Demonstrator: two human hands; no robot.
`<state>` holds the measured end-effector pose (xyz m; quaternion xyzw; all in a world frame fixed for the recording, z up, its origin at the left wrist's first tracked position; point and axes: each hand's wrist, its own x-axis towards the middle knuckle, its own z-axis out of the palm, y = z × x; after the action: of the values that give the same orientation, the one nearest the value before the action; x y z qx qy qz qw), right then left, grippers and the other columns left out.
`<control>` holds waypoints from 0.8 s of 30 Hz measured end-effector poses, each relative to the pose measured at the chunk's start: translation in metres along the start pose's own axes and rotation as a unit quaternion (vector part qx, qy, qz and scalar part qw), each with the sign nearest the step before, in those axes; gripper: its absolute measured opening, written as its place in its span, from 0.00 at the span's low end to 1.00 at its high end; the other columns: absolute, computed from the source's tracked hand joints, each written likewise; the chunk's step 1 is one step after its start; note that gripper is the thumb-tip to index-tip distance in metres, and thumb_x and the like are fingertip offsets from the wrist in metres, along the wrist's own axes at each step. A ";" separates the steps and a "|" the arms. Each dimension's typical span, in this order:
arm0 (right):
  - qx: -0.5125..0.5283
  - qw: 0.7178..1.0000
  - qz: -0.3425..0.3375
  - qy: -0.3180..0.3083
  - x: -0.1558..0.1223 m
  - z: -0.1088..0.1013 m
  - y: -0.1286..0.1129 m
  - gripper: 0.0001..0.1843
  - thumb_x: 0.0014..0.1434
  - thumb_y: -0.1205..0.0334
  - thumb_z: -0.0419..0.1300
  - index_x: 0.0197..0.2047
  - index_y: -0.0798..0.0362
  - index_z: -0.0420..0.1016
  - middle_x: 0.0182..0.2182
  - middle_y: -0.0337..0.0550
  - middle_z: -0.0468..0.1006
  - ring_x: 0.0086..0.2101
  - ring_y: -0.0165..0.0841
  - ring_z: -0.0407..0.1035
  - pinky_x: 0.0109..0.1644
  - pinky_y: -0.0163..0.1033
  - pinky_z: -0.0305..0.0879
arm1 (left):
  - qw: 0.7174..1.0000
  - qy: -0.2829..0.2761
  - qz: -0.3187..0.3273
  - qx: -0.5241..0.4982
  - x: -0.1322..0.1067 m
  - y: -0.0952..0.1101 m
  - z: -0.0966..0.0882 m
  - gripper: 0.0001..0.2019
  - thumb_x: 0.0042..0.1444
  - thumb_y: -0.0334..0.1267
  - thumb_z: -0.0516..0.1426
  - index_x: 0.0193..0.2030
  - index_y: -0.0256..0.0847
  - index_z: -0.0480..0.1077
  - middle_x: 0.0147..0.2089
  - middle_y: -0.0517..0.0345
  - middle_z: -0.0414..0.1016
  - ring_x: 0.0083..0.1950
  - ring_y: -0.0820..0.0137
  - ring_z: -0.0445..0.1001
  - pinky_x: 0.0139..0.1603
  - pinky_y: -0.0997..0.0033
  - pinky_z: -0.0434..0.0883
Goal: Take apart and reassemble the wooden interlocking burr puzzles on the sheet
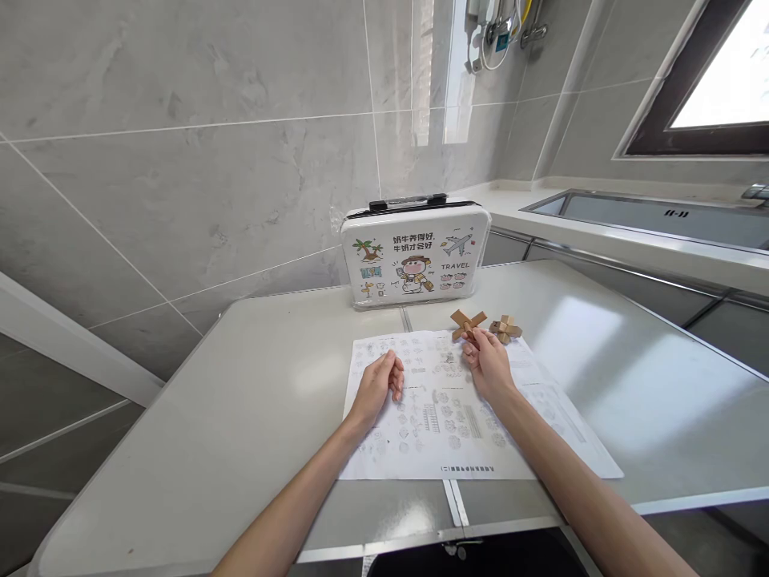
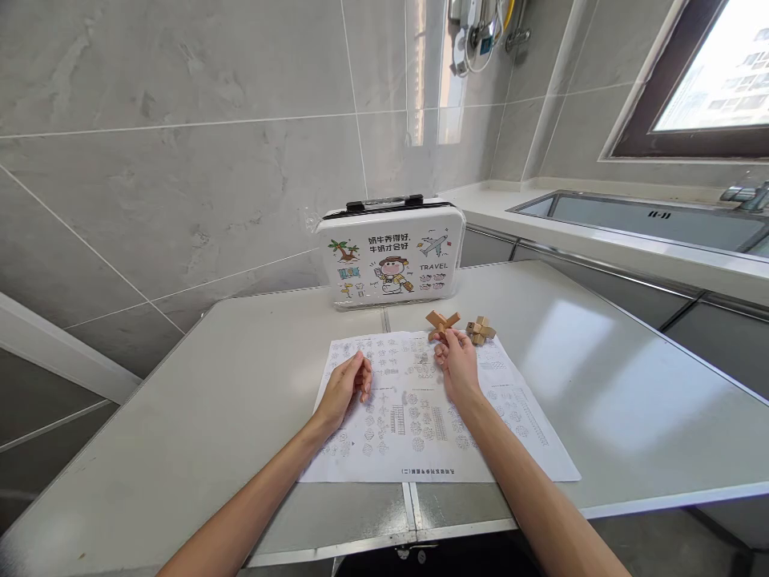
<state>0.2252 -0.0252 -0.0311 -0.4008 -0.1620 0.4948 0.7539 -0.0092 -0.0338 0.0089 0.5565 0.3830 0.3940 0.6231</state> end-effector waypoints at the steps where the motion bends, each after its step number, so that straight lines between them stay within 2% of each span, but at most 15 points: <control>1: 0.006 1.000 0.000 -0.003 0.001 -0.001 0.000 0.20 0.50 0.54 0.77 0.35 0.49 0.70 0.32 0.37 0.77 0.22 0.22 0.60 0.20 0.28 0.59 | 1.000 0.000 -0.001 0.000 0.000 0.000 0.000 0.23 0.68 0.59 0.53 0.35 0.40 0.67 0.24 0.64 0.67 0.21 0.76 0.64 0.27 0.73 0.64; 10: 0.045 0.998 0.030 0.010 0.011 -0.008 -0.004 0.16 0.52 0.59 0.74 0.37 0.50 0.71 0.32 0.36 0.75 0.22 0.21 0.58 0.19 0.27 0.60 | 1.000 -0.003 0.003 0.011 -0.001 0.002 0.001 0.22 0.70 0.58 0.52 0.35 0.40 0.67 0.24 0.64 0.67 0.21 0.76 0.63 0.29 0.73 0.63; 17: 0.003 1.000 -0.002 0.024 -0.003 0.004 -0.013 0.19 0.52 0.59 0.72 0.44 0.47 0.70 0.29 0.33 0.75 0.20 0.23 0.59 0.20 0.28 0.57 | 1.000 -0.008 -0.001 0.007 -0.001 0.001 0.000 0.22 0.69 0.58 0.53 0.35 0.40 0.67 0.24 0.64 0.66 0.22 0.76 0.63 0.28 0.73 0.64; 20: -0.043 0.999 -0.013 -0.008 -0.012 0.012 -0.014 0.19 0.52 0.57 0.71 0.44 0.46 0.71 0.25 0.31 0.71 0.19 0.23 0.57 0.19 0.29 0.54 | 1.000 -0.009 -0.004 0.008 0.000 -0.001 0.000 0.22 0.69 0.59 0.54 0.35 0.40 0.67 0.24 0.64 0.66 0.22 0.76 0.64 0.28 0.73 0.64; 24: -0.144 0.986 -0.002 -0.085 -0.022 0.021 -0.010 0.16 0.53 0.51 0.71 0.39 0.50 0.75 0.24 0.33 0.71 0.19 0.25 0.59 0.20 0.32 0.54 | 1.000 -0.008 -0.006 0.012 0.000 -0.003 -0.001 0.21 0.68 0.58 0.55 0.35 0.41 0.66 0.24 0.65 0.66 0.21 0.76 0.63 0.27 0.73 0.63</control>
<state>0.2080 -0.0369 -0.0065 -0.4614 -0.2958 0.4973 0.6726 -0.0093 -0.0334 0.0061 0.5651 0.3856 0.3813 0.6218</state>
